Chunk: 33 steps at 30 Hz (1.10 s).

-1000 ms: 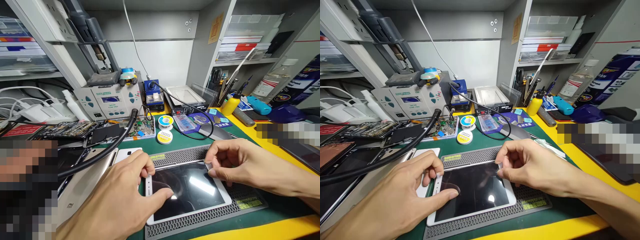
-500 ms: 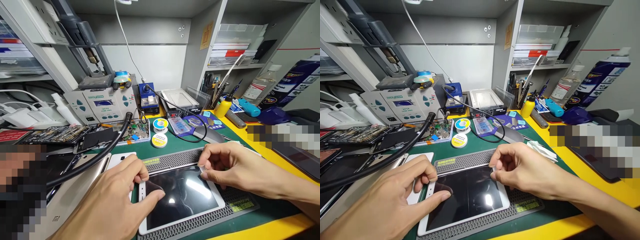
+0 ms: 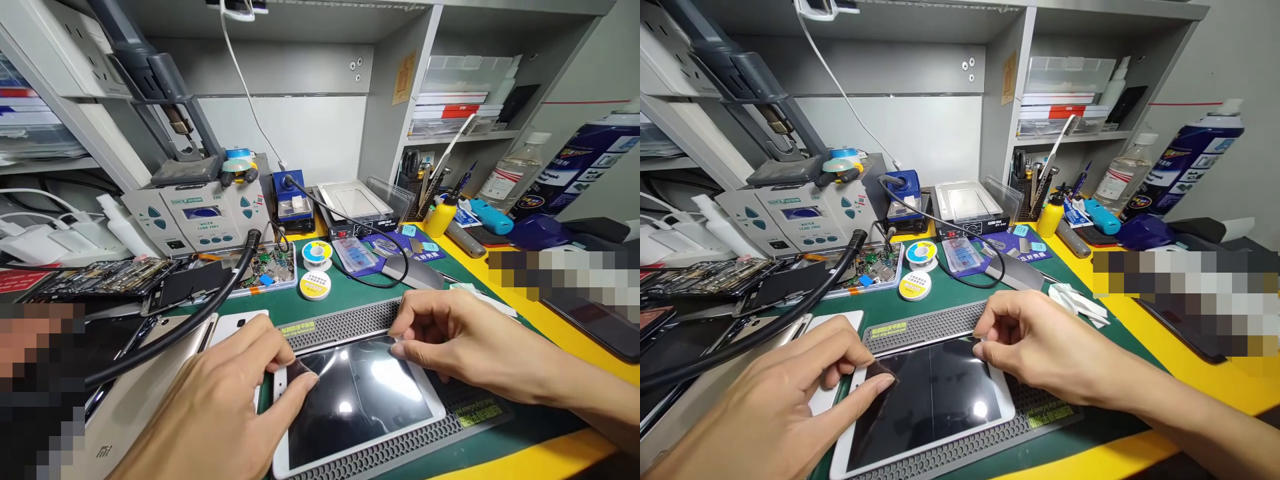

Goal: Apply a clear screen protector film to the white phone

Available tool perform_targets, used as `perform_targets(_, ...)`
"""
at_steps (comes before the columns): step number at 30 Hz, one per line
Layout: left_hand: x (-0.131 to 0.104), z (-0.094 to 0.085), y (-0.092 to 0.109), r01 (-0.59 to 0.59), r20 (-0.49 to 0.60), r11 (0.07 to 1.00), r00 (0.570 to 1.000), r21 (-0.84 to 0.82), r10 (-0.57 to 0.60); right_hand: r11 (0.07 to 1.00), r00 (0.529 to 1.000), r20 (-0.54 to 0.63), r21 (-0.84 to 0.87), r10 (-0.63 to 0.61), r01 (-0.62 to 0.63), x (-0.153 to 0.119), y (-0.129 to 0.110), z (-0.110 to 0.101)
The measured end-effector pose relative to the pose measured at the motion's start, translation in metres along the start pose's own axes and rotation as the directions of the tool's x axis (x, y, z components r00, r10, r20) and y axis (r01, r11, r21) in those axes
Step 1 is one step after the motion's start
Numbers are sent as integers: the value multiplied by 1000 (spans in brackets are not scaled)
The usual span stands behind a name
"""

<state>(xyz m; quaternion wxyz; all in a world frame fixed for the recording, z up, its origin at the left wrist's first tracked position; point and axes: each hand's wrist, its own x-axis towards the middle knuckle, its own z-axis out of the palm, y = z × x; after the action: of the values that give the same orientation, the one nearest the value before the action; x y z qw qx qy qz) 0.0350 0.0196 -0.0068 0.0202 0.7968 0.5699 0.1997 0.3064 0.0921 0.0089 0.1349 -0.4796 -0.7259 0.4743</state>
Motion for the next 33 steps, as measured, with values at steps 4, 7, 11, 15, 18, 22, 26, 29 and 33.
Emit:
perform_targets(4,1,0,-1,-8,-7,1000,1000,11,9,1000,1000,0,14,11,-11,0,1,0)
perform_targets(7,2,1,-1,17,12,1000,1000,3,-17,1000,1000,6,17,20,-20,0,1,0)
perform_targets(11,2,2,-2,17,14,1000,1000,-16,-17,999,999,0,3,38,-38,0,0,0)
perform_targets(15,0,2,-1,20,-18,1000,1000,0,-20,999,999,0,6,43,-43,0,2,1)
perform_targets(18,0,2,0,65,-34,998,997,10,-65,998,998,-12,12,57,-57,1,5,2)
perform_targets(22,0,6,-3,101,-26,995,995,14,-101,997,997,-16,6,73,-73,2,8,3)
perform_targets(26,-1,8,-8,116,12,993,993,3,-116,998,998,-13,3,62,-62,4,12,3)
perform_targets(29,-2,7,-7,136,31,991,990,-2,-136,999,999,-11,9,46,-45,5,14,3)
perform_targets(33,-1,5,-6,144,22,990,989,8,-144,997,999,15,66,49,-50,5,13,1)
